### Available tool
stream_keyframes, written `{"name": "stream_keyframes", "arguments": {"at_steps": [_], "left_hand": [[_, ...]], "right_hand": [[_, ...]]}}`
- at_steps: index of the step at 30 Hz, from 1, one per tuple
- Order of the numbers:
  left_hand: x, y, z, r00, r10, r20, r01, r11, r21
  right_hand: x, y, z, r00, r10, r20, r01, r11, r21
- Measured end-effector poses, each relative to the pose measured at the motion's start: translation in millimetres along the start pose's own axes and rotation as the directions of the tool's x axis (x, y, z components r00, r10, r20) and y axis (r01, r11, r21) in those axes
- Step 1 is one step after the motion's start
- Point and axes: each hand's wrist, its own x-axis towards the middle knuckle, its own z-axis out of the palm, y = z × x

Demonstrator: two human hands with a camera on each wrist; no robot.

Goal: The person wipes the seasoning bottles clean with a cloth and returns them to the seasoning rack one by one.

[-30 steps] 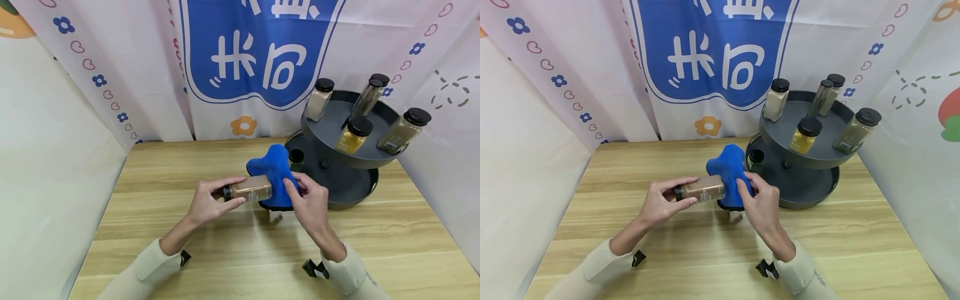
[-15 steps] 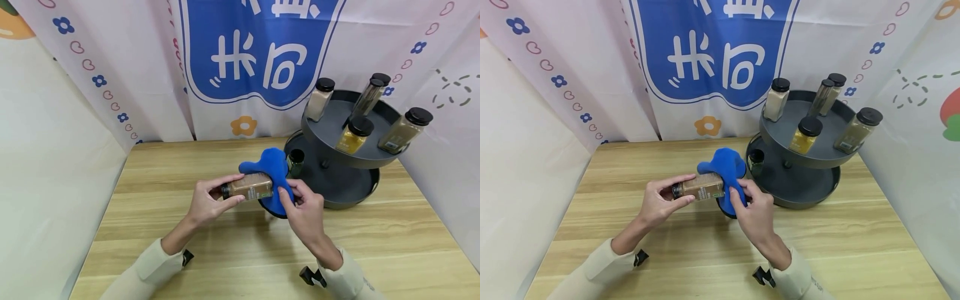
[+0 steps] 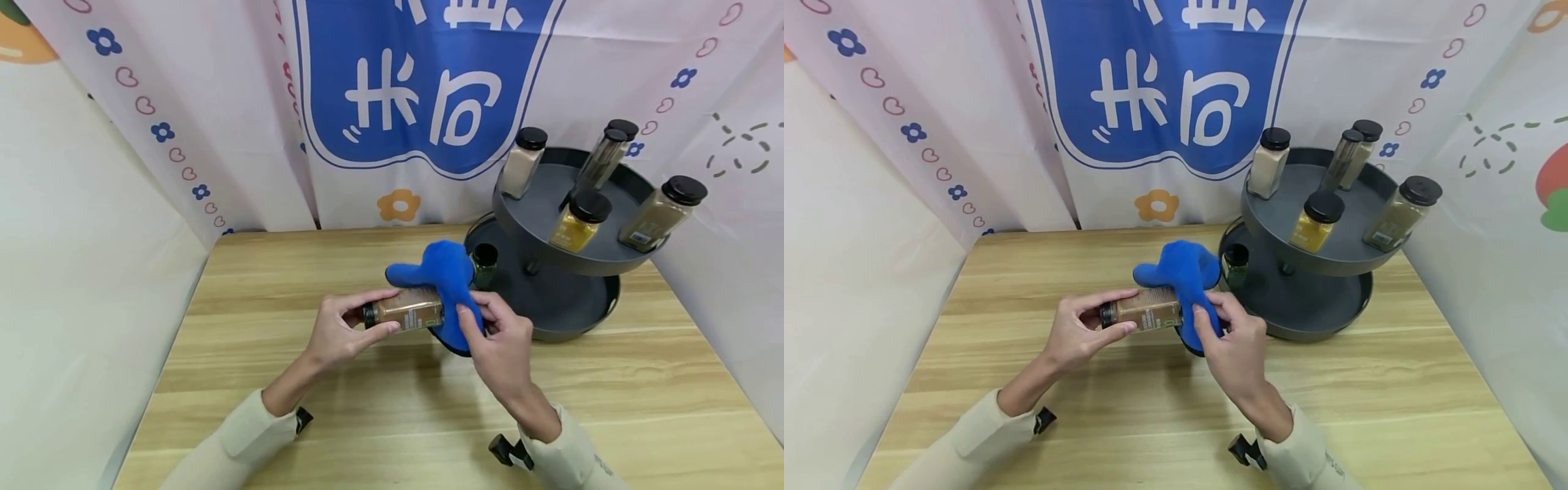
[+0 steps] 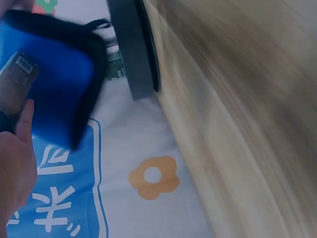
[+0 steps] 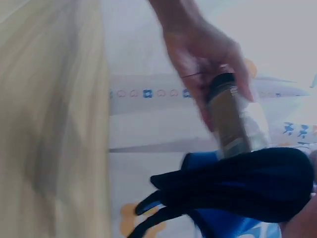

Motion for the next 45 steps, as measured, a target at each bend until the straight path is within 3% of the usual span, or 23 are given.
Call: {"name": "stream_keyframes", "arguments": {"at_steps": [3, 6, 8, 12, 15, 18, 22, 24, 28, 31, 33, 36, 39, 45], "left_hand": [[-0.1, 0.3, 0.4, 1.000, -0.004, -0.001, 0.004, 1.000, -0.007], [-0.1, -0.4, 0.8, 1.000, 0.004, 0.001, -0.004, 1.000, 0.001], [0.0, -1.0, 1.0, 1.000, 0.013, 0.002, -0.013, 1.000, 0.013], [0.6, -0.7, 0.9, 1.000, 0.022, 0.000, -0.022, 0.999, 0.039], [1.3, 0.1, 1.3, 1.000, 0.017, -0.003, -0.017, 0.999, 0.050], [1.3, -0.6, 1.2, 1.000, 0.016, -0.006, -0.016, 0.999, 0.036], [1.1, -3.7, 0.8, 0.999, 0.047, 0.009, -0.047, 0.998, 0.037], [1.5, -4.6, 0.3, 0.998, 0.066, 0.012, -0.066, 0.996, 0.056], [3.7, -4.0, 0.0, 0.997, 0.080, 0.018, -0.082, 0.992, 0.091], [5.4, -3.4, 0.7, 0.997, 0.080, 0.022, -0.082, 0.992, 0.092], [6.2, -2.0, 1.3, 0.997, 0.072, 0.019, -0.074, 0.995, 0.065], [7.0, -1.0, 1.3, 0.998, 0.063, 0.008, -0.063, 0.997, 0.033], [6.6, -2.4, 0.5, 0.998, 0.062, 0.010, -0.063, 0.997, 0.052], [4.1, -7.7, -0.7, 0.996, 0.087, 0.014, -0.088, 0.991, 0.100]], "right_hand": [[-0.1, 3.4, 1.6, 0.993, 0.089, 0.083, -0.083, 0.994, -0.067], [2.3, 2.8, -0.1, 0.985, 0.143, 0.094, -0.137, 0.988, -0.067], [4.7, -0.8, -2.7, 0.991, 0.118, 0.055, -0.118, 0.993, -0.012], [6.5, -7.2, -6.1, 0.999, 0.001, -0.043, 0.002, 0.998, 0.067], [4.5, -3.5, -3.2, 0.999, -0.023, -0.038, 0.024, 0.999, 0.036], [2.6, 2.3, 0.7, 0.997, 0.072, 0.040, -0.071, 0.997, -0.040], [3.6, 2.8, -0.6, 0.975, 0.200, 0.098, -0.190, 0.977, -0.098], [5.5, 0.5, -2.8, 0.981, 0.177, 0.075, -0.173, 0.983, -0.056], [8.9, -2.8, -5.9, 0.998, 0.054, -0.024, -0.053, 0.998, 0.044], [8.9, 1.3, -4.0, 0.999, 0.005, -0.036, -0.004, 0.999, 0.037], [7.4, 6.1, -1.3, 1.000, 0.029, 0.006, -0.029, 1.000, 0.001], [4.0, 13.3, 2.8, 0.987, 0.134, 0.085, -0.129, 0.990, -0.057], [3.0, 13.4, 2.6, 0.978, 0.185, 0.101, -0.179, 0.982, -0.061], [7.4, 4.7, -2.9, 1.000, 0.000, -0.030, 0.001, 0.999, 0.051]]}}
